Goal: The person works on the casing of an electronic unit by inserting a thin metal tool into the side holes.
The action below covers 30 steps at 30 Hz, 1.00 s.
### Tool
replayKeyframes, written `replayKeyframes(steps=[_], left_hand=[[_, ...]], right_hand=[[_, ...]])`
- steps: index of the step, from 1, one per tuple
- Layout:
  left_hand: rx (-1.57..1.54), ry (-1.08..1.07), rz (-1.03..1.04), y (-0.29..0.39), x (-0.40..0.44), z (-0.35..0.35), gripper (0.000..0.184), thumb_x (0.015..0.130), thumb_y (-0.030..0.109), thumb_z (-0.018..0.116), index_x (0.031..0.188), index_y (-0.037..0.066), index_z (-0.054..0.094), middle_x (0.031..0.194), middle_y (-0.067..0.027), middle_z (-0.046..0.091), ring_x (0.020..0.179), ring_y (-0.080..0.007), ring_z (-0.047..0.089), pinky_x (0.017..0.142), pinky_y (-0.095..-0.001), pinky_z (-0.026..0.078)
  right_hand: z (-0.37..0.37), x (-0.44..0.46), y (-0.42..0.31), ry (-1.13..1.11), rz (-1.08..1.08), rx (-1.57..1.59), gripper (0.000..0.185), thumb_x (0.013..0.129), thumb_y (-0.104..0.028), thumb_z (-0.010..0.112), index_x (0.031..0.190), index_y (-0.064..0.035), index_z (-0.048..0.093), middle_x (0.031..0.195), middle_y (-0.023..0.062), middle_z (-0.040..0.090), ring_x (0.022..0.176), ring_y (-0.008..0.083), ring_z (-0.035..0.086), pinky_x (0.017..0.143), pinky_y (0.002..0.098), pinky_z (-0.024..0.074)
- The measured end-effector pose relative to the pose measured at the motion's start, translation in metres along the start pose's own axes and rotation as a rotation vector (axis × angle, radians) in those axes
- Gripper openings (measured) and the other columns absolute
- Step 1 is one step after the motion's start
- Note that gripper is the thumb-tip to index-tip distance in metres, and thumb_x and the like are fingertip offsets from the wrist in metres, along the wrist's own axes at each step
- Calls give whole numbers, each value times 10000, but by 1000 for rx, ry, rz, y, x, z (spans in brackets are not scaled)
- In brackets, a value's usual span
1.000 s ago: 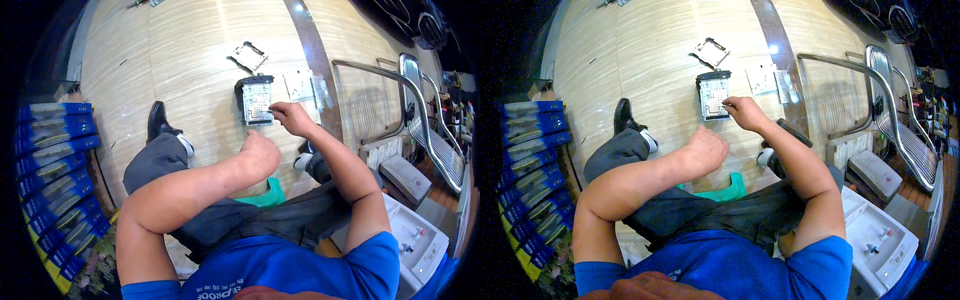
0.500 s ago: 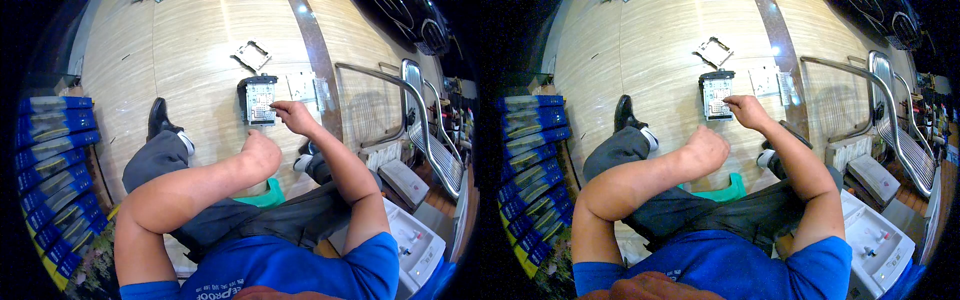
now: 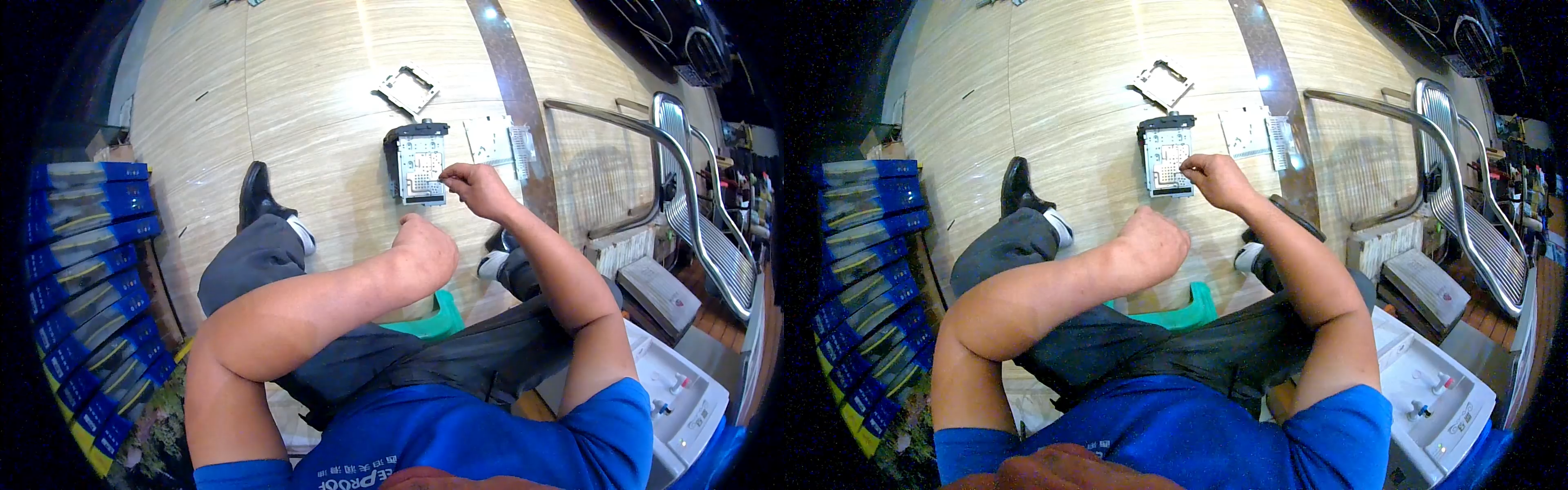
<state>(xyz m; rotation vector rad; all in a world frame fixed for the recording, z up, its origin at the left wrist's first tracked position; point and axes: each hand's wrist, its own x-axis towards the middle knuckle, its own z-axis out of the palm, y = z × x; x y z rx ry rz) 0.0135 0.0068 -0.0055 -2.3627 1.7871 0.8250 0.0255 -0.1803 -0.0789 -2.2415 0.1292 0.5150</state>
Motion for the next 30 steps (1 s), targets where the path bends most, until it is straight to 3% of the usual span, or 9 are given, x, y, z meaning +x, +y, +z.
replayKeyframes(steps=[2,4,5,11,13,20,22,29,30], left_hand=[[3,-17,9,0,0,-6,148,819,156,571,869,108,702,802,-79,711,723,-224,684,572,-394,462],[-126,-210,-34,1,1,-18,268,854,138,583,1062,49,728,1081,-163,707,983,-302,683,813,-544,478],[-126,-210,-34,1,2,-18,268,854,138,583,1062,49,728,1081,-163,707,983,-302,683,813,-544,478],[-135,-207,-27,2,2,-15,266,855,140,582,1058,53,730,1080,-165,707,992,-304,680,829,-556,475],[-128,-198,-37,3,3,-12,265,854,142,581,1055,57,731,1075,-164,708,989,-306,682,837,-562,473],[-119,-196,-23,4,3,-8,263,853,136,580,1052,54,730,1063,-153,713,969,-300,686,824,-555,475],[11,13,30,3,3,4,143,824,154,568,871,112,697,792,-68,715,712,-220,690,557,-385,466],[8,43,6,7,5,7,146,832,152,558,866,112,695,776,-66,708,699,-225,685,573,-395,466],[3,23,17,7,4,6,152,838,153,554,872,112,696,784,-66,710,708,-227,685,581,-402,465]], right_hand=[[2,0,3,-8,-3,-4,234,893,-188,636,1043,-18,695,926,202,699,848,325,686,771,379,533],[8,2,14,9,-119,30,235,923,-145,616,1114,-18,669,778,89,673,654,131,581,643,302,505],[9,1,14,9,-119,30,235,923,-145,616,1114,-18,669,778,89,673,654,131,581,643,302,505],[3,-2,1,2,-91,-74,221,920,-158,620,1076,-10,670,776,115,669,660,150,596,647,307,504],[-1,-3,-7,-26,24,-71,246,888,-205,639,1033,-13,687,873,197,693,794,345,672,742,401,530],[8,-1,11,10,-69,-22,241,894,-200,628,1035,-13,685,879,201,692,795,350,673,734,409,525],[11,-2,14,23,-98,53,241,898,-200,623,1034,-11,684,888,205,692,802,352,672,732,410,524],[1,-4,4,3,-5,-55,239,897,-199,629,1033,-10,684,885,211,690,807,349,673,739,409,523],[2,-4,6,20,-23,-37,232,908,-181,623,1059,-14,677,823,158,681,722,257,639,687,368,516]])
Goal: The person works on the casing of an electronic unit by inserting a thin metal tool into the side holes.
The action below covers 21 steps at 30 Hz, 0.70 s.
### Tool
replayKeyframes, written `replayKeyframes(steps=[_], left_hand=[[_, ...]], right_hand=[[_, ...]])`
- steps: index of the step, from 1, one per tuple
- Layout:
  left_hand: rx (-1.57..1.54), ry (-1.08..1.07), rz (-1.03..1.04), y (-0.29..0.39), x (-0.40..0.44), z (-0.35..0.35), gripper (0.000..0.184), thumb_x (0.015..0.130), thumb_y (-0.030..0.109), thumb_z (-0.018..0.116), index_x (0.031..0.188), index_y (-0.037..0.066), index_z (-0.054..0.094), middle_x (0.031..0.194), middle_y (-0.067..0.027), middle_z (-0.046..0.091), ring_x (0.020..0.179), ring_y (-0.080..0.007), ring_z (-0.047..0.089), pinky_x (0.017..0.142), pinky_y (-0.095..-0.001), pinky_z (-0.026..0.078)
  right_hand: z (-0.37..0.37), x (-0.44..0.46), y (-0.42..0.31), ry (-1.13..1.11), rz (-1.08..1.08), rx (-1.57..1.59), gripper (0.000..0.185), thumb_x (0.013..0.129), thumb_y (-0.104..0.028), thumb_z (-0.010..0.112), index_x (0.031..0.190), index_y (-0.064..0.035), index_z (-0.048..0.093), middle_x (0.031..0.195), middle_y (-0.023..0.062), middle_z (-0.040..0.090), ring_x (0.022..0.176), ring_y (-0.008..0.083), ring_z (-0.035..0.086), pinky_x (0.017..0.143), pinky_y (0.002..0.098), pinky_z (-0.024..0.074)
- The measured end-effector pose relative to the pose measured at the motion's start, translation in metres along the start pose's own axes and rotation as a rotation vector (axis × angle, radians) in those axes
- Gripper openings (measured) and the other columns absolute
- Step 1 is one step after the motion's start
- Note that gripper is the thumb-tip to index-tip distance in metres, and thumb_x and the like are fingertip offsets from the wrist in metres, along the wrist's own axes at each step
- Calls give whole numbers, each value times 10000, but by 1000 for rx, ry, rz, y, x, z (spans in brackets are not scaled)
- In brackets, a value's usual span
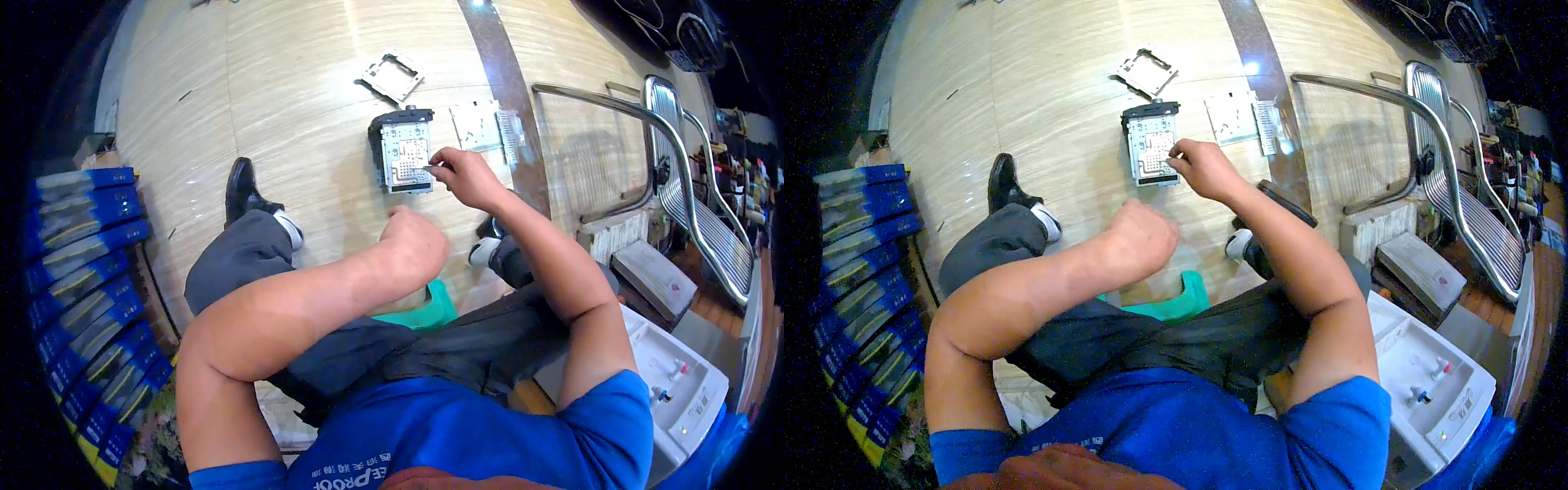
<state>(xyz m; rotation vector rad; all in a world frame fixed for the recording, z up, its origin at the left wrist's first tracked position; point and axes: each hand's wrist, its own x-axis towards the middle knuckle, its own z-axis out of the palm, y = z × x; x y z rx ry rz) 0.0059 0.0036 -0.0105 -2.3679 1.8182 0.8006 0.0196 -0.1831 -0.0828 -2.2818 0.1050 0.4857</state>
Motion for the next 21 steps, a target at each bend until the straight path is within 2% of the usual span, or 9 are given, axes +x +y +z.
replayKeyframes(steps=[1,7,14,17,21], left_hand=[[-6,-20,10,0,0,-1,158,843,155,550,878,112,698,793,-66,711,717,-230,685,588,-408,464],[-16,-96,16,3,1,-2,170,853,155,549,909,115,705,836,-75,722,758,-228,688,592,-408,456],[4,-139,17,1,-1,-11,171,846,141,565,949,110,698,869,-82,725,782,-230,694,601,-401,470],[-21,-156,19,-1,-1,-11,174,850,141,565,961,105,694,881,-84,726,790,-230,698,607,-397,477],[-28,-180,15,-2,-1,-13,173,855,146,562,959,105,694,880,-77,727,788,-228,700,615,-400,484]], right_hand=[[1,0,2,18,-19,19,227,919,-162,617,1085,-18,670,761,106,671,638,165,606,635,326,509],[9,2,8,35,-108,64,226,921,-163,614,1085,-19,672,765,108,675,656,170,617,643,322,510],[1,-1,-2,21,-32,-82,214,920,-155,616,1072,-17,676,767,109,674,654,166,617,634,322,509],[5,1,2,39,29,-42,204,919,-149,619,1062,-17,679,764,107,672,646,159,613,625,316,506],[8,1,4,47,-40,50,202,919,-147,620,1060,-15,681,763,103,673,638,151,608,623,311,508]])
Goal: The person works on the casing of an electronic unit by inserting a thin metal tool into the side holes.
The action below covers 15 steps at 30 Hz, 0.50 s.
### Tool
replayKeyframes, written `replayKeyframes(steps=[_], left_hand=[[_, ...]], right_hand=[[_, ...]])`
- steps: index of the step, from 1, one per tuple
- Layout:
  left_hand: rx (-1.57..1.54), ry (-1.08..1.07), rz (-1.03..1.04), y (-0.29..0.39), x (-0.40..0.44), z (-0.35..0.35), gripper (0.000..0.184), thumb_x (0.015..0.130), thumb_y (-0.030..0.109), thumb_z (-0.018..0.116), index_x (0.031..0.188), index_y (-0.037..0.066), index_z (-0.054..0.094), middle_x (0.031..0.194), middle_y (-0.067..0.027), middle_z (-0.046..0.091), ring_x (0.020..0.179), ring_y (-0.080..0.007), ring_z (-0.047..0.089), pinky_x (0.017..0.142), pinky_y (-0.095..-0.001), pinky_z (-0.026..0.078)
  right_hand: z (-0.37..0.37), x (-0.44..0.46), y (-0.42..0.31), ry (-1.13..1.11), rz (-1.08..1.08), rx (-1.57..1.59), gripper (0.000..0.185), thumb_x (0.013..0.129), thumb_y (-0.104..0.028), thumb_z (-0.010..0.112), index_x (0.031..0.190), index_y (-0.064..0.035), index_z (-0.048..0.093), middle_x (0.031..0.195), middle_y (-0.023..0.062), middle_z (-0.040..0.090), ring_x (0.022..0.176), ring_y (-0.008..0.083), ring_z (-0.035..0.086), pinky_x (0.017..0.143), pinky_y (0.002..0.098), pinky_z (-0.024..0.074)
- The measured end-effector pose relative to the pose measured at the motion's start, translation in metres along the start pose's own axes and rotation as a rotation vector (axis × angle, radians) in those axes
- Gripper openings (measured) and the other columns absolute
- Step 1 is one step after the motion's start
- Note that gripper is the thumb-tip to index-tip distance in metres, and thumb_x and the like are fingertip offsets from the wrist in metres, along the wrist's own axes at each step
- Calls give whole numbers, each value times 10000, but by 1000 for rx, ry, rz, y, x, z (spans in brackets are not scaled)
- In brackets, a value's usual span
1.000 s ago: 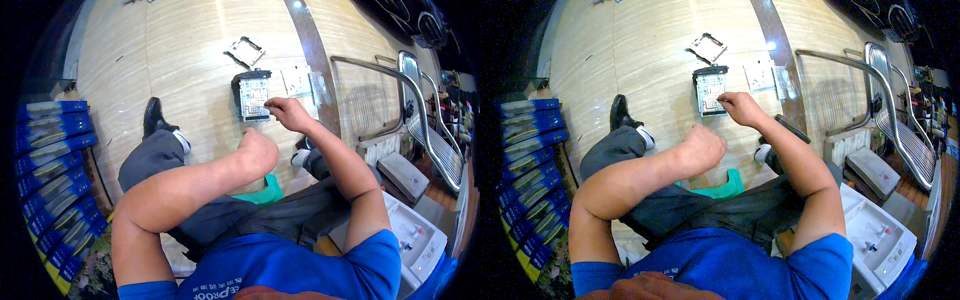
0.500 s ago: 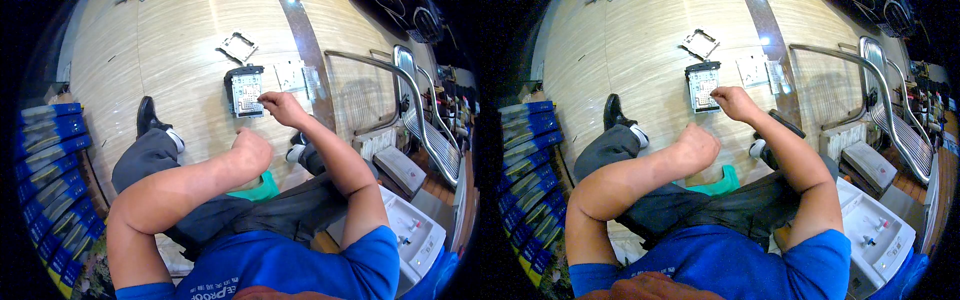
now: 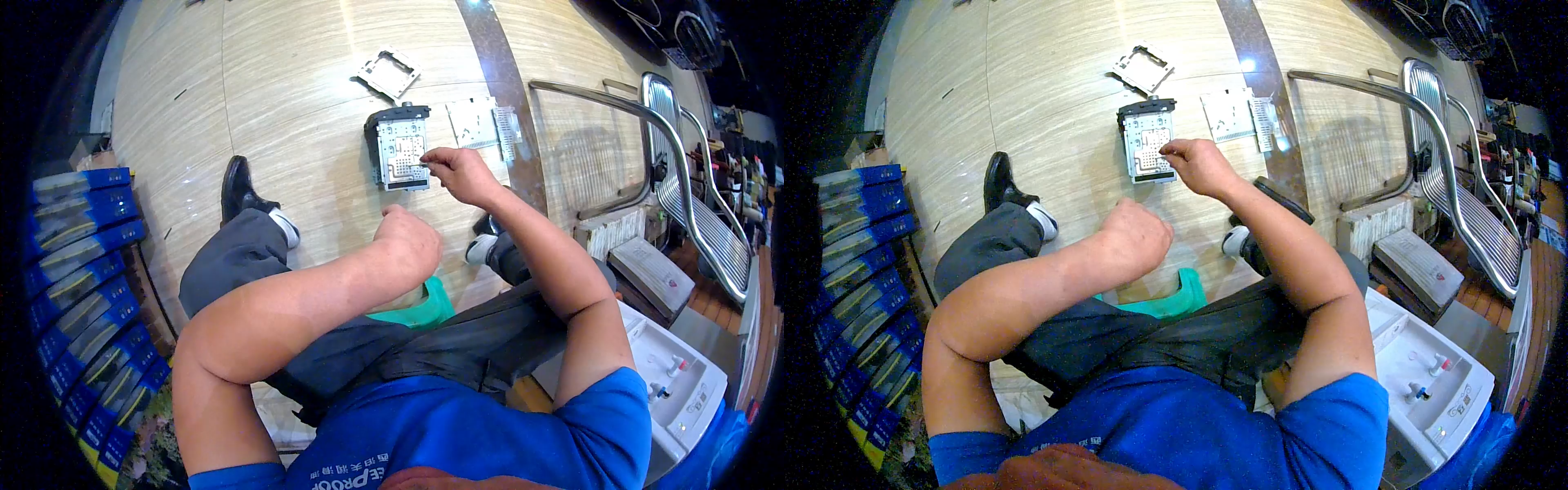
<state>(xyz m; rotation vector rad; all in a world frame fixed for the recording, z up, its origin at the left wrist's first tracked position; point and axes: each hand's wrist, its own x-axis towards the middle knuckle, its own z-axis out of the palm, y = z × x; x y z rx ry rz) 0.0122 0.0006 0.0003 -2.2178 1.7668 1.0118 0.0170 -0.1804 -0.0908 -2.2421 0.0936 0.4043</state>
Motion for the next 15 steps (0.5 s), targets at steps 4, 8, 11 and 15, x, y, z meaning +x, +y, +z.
replayKeyframes(steps=[4,8,11,15], left_hand=[[9,26,-1,-1,-1,1,175,856,152,556,950,104,695,868,-72,729,781,-229,703,608,-401,493],[-4,48,5,-2,0,5,172,851,151,556,936,99,696,853,-71,729,770,-227,704,591,-399,495],[-1,73,13,-3,-1,6,171,849,146,553,928,99,698,845,-71,728,763,-225,704,582,-398,496],[-19,67,-3,-3,0,4,175,850,142,551,936,100,697,856,-71,728,774,-225,704,593,-399,492]], right_hand=[[4,2,6,-6,-19,50,222,917,-165,631,1075,-17,682,767,105,680,639,151,612,626,311,511],[-3,2,-4,-25,51,-74,241,917,-178,636,1094,-20,681,779,113,688,644,154,619,631,314,513],[-3,2,-5,-24,100,-115,253,917,-180,634,1108,-19,678,791,117,694,646,153,624,634,315,514],[1,2,1,3,1,-31,246,921,-181,630,1100,-20,680,789,117,692,640,161,621,632,319,512]])
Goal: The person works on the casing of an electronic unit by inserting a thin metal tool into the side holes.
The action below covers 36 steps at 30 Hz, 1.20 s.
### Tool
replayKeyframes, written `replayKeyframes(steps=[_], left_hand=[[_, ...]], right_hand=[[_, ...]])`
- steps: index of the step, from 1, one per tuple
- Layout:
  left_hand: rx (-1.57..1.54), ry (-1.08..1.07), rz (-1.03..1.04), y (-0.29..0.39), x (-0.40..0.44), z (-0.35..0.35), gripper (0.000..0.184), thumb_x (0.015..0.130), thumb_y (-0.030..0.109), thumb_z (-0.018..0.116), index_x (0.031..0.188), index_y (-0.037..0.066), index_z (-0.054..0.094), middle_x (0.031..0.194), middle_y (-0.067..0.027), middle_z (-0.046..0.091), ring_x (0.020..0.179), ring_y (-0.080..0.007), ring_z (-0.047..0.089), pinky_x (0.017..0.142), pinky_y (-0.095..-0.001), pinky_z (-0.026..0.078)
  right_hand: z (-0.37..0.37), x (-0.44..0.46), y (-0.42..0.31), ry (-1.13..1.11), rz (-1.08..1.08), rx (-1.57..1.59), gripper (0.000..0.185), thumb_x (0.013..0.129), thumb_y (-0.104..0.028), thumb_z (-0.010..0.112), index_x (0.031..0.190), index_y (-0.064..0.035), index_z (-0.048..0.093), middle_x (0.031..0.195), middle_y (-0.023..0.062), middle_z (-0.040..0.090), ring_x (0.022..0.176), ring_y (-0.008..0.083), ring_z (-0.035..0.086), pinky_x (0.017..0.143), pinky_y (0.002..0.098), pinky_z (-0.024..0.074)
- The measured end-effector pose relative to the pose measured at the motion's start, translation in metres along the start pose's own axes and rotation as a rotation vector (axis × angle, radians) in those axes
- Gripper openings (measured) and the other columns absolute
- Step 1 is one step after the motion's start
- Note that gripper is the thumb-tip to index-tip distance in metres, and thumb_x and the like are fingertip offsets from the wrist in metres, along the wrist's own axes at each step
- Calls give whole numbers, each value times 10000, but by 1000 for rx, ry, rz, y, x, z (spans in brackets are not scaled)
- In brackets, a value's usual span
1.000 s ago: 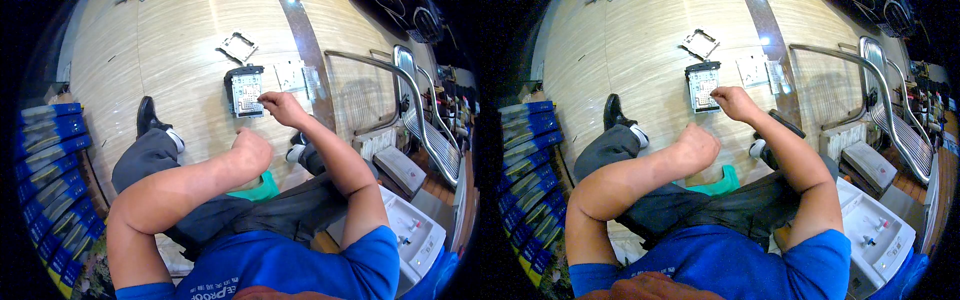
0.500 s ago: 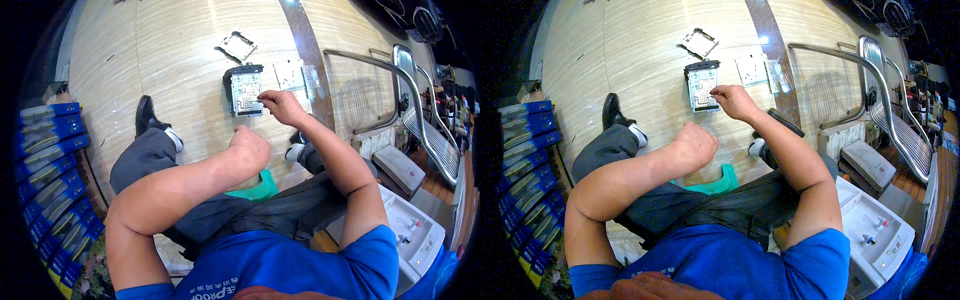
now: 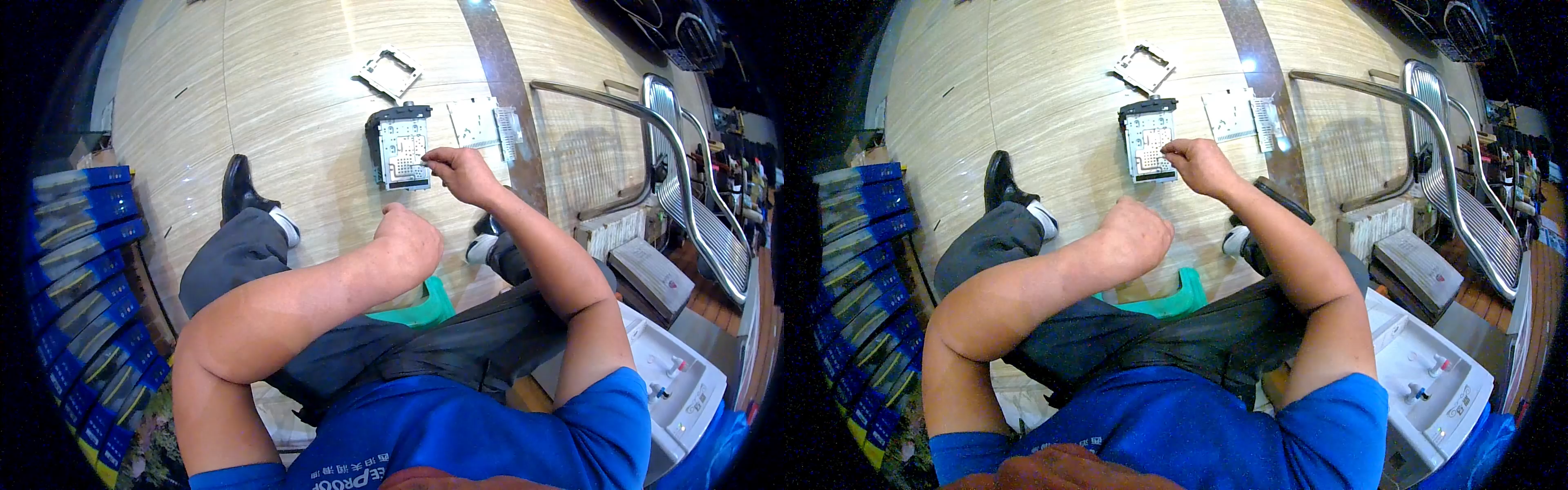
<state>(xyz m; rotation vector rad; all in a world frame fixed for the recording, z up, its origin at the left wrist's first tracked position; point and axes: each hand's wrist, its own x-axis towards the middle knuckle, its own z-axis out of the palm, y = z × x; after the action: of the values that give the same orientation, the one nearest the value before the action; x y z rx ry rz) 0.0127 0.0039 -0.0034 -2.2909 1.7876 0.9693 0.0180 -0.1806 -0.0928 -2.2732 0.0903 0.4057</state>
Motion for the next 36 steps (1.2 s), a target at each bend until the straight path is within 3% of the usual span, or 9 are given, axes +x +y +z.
replayKeyframes(steps=[8,10,20,22,26,28,36], left_hand=[[28,-83,-22,4,-1,-6,195,849,150,575,1003,97,683,935,-79,723,841,-232,693,666,-404,470],[16,-94,-11,4,-3,-8,188,837,148,596,995,101,685,919,-75,724,831,-233,693,656,-404,471],[2,-63,-3,3,1,-2,174,850,144,568,958,100,697,901,-86,729,827,-235,703,643,-406,494],[5,-54,-6,3,1,-3,182,861,143,545,947,101,700,898,-91,730,826,-236,705,639,-407,495],[1,-63,-5,2,1,-4,179,859,140,548,942,102,701,898,-92,730,822,-234,705,632,-407,497],[-13,-67,-6,2,1,-3,179,855,139,551,946,103,702,901,-90,730,823,-238,705,634,-410,495],[61,-132,18,11,0,3,201,880,148,537,990,109,700,932,-78,732,846,-230,703,649,-409,487]], right_hand=[[-5,1,-8,-23,52,-58,248,918,-195,635,1091,-25,683,767,117,680,628,162,607,618,321,505],[-12,0,-20,-49,184,-76,257,895,-228,634,1031,-22,704,947,193,700,877,342,682,796,402,532],[0,0,-3,20,-7,-2,250,895,-217,630,1033,-21,701,943,190,701,873,347,681,792,401,534],[-3,0,-4,-18,22,-63,249,911,-177,641,1095,-17,687,820,139,695,667,165,622,653,324,516],[-6,0,-8,-31,53,-118,246,909,-176,646,1087,-12,688,837,143,701,691,171,636,667,325,517],[-5,-1,-9,-2,90,-7,255,885,-216,641,1039,-21,698,893,193,703,824,334,688,762,398,539],[-1,0,-2,-16,-31,-4,272,878,-206,646,1069,-17,688,904,188,704,845,337,688,774,403,538]])
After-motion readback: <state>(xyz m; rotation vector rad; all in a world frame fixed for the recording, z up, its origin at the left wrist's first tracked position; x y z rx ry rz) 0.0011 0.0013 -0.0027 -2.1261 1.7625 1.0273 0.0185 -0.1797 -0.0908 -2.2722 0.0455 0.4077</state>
